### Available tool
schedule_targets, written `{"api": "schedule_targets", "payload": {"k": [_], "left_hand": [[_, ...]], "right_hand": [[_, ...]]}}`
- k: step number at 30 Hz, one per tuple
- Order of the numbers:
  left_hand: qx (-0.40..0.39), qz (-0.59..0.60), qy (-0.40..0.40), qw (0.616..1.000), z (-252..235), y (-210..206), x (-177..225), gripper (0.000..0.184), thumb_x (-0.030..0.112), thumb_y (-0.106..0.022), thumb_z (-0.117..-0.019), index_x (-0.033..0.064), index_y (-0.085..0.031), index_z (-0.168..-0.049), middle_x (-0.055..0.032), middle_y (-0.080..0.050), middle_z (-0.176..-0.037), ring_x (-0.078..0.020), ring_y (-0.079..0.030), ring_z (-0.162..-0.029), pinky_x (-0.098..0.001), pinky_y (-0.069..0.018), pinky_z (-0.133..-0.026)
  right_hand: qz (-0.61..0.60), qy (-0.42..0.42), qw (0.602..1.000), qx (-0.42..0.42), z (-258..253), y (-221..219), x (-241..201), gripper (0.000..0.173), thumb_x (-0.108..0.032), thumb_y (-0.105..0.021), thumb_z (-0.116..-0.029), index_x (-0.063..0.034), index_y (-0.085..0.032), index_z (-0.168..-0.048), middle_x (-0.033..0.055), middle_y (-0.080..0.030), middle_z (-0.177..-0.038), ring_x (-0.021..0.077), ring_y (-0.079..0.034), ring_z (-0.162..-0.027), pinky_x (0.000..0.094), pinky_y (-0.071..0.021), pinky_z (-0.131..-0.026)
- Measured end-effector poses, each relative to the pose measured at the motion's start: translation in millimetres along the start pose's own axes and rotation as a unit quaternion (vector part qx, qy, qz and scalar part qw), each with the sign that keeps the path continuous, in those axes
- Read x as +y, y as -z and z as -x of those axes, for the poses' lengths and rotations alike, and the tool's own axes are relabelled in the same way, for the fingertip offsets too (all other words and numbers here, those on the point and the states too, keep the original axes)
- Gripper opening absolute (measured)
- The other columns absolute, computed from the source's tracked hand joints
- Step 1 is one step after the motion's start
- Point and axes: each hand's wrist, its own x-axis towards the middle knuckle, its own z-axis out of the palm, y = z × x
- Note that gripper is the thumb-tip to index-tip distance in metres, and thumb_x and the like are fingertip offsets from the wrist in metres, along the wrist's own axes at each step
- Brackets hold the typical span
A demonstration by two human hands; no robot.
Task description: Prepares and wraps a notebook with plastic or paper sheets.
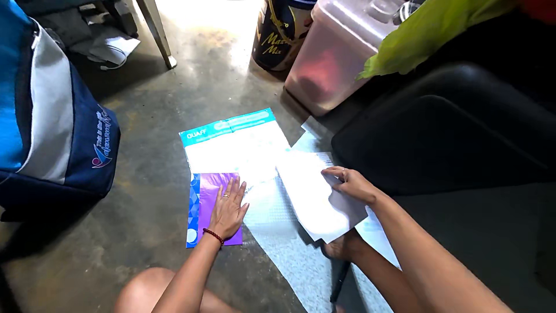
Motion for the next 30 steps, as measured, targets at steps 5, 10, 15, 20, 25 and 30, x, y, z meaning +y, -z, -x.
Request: {"api": "schedule_targets", "payload": {"k": [5,10,15,20,25,30], "left_hand": [[0.075,0.096,0.03,0.992,0.2,2.0,2.4,0.062,0.04,-0.045,-0.1034,0.0056,-0.045,-0.154,-0.0313,-0.014,-0.166,-0.0472,-0.018,-0.154,-0.0573,-0.0147,-0.125],[0.151,0.278,0.06,0.947,-3.6,39.6,50.3,0.032,0.02,-0.059,-0.0996,-0.0044,-0.07,-0.117,-0.023,-0.061,-0.133,-0.0322,-0.059,-0.124,-0.0447,-0.0485,-0.104],[-0.008,0.513,0.115,0.85,11.2,81.7,86.5,0.034,0.019,-0.047,-0.1062,-0.0041,-0.063,-0.126,-0.017,-0.06,-0.128,-0.0212,-0.062,-0.117,-0.0382,-0.0528,-0.099],[0.072,0.523,0.113,0.842,46.4,90.5,88.8,0.038,0.02,-0.049,-0.1013,-0.002,-0.06,-0.13,-0.0136,-0.059,-0.131,-0.0174,-0.058,-0.121,-0.0357,-0.0482,-0.104],[0.125,0.609,0.119,0.774,68.6,98.8,94.9,0.062,0.043,-0.037,-0.1011,-0.0009,-0.049,-0.144,-0.0131,-0.054,-0.141,-0.0207,-0.051,-0.133,-0.0426,-0.0433,-0.11],[0.123,0.598,0.119,0.783,67.7,151.0,94.2,0.091,0.076,-0.034,-0.0948,0.0059,-0.039,-0.152,-0.0086,-0.053,-0.147,-0.0186,-0.057,-0.129,-0.0407,-0.0505,-0.102]], "right_hand": [[-0.12,-0.007,0.993,0.005,17.6,4.4,-11.5,0.044,0.014,-0.063,-0.0897,0.0023,-0.063,-0.132,0.0164,-0.055,-0.143,0.0193,-0.063,-0.097,0.037,-0.0528,-0.08],[-0.196,0.085,0.977,-0.018,45.9,17.9,-69.9,0.046,0.014,-0.065,-0.0856,0.0007,-0.065,-0.13,0.0087,-0.062,-0.134,0.006,-0.065,-0.078,0.0238,-0.0564,-0.069],[-0.216,0.147,0.964,-0.044,68.9,15.6,-142.0,0.046,0.011,-0.066,-0.087,-0.0008,-0.064,-0.132,0.0077,-0.062,-0.135,0.0076,-0.069,-0.085,0.0242,-0.0592,-0.075],[-0.239,0.176,0.953,-0.051,88.2,10.4,-197.1,0.047,0.012,-0.068,-0.0867,-0.0007,-0.063,-0.132,0.0077,-0.065,-0.13,0.0045,-0.068,-0.079,0.0207,-0.0589,-0.072],[-0.288,0.182,0.939,-0.046,92.3,5.3,-231.3,0.048,0.013,-0.066,-0.0873,0.0029,-0.059,-0.134,0.0119,-0.063,-0.126,0.0036,-0.065,-0.074,0.0189,-0.0571,-0.069],[-0.301,0.194,0.932,-0.051,88.1,-9.0,-258.3,0.049,0.01,-0.067,-0.0888,0.0039,-0.058,-0.136,0.0149,-0.063,-0.125,0.005,-0.064,-0.071,0.0204,-0.0564,-0.066]]}}
